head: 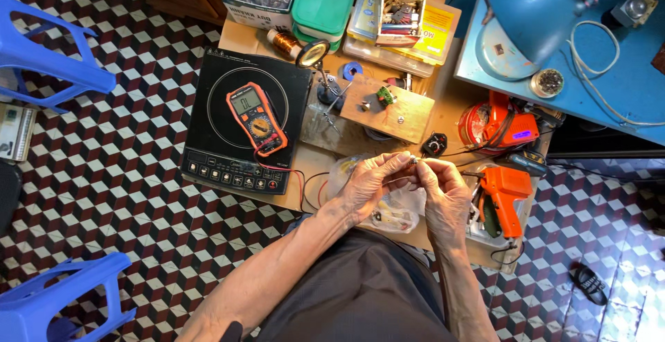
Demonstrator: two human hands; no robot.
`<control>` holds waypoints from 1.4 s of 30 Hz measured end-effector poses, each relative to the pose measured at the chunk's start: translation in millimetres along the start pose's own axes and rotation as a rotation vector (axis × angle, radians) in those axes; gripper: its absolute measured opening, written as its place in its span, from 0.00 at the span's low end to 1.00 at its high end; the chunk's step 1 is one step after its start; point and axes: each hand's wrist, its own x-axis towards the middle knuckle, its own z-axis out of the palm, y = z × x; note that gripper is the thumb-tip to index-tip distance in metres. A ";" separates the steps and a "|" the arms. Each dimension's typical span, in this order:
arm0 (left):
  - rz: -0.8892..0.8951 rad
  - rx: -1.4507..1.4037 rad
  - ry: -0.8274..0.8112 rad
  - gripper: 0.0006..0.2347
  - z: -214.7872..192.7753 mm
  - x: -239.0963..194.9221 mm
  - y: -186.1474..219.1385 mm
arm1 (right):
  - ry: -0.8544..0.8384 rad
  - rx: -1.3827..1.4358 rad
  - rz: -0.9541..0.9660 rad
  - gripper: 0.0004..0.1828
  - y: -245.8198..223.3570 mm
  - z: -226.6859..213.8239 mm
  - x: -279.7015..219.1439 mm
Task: The person sorts small electronic components from a plastic bag on a workbench. They repeatedly pick up items, inspect them under a desk lamp, and place them back into the bag. The workbench contains a multimeter, soldering iron, and various tools.
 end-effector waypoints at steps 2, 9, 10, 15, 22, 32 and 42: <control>-0.020 -0.042 -0.035 0.10 -7.7 -2.7 9.2 | 0.019 0.027 0.003 0.09 -1.6 16.7 -1.7; -0.060 -0.019 -0.028 0.11 -24.7 -12.4 36.7 | 0.115 0.046 0.033 0.10 2.8 52.1 -7.2; -0.058 0.001 -0.024 0.11 -24.6 -12.4 39.7 | 0.133 0.063 0.033 0.10 5.0 53.6 -5.2; -0.011 0.133 -0.002 0.16 -21.8 -10.7 44.1 | 0.167 0.321 0.088 0.09 19.2 46.8 0.6; 0.102 0.281 -0.021 0.15 -23.8 -7.5 41.5 | 0.122 0.360 0.125 0.09 30.6 40.8 7.1; 0.126 0.442 -0.021 0.17 -11.9 2.9 41.1 | 0.136 0.238 0.087 0.09 17.9 35.9 15.4; 0.122 0.474 -0.004 0.16 -11.2 7.3 34.2 | 0.146 0.205 0.112 0.08 22.7 33.8 11.4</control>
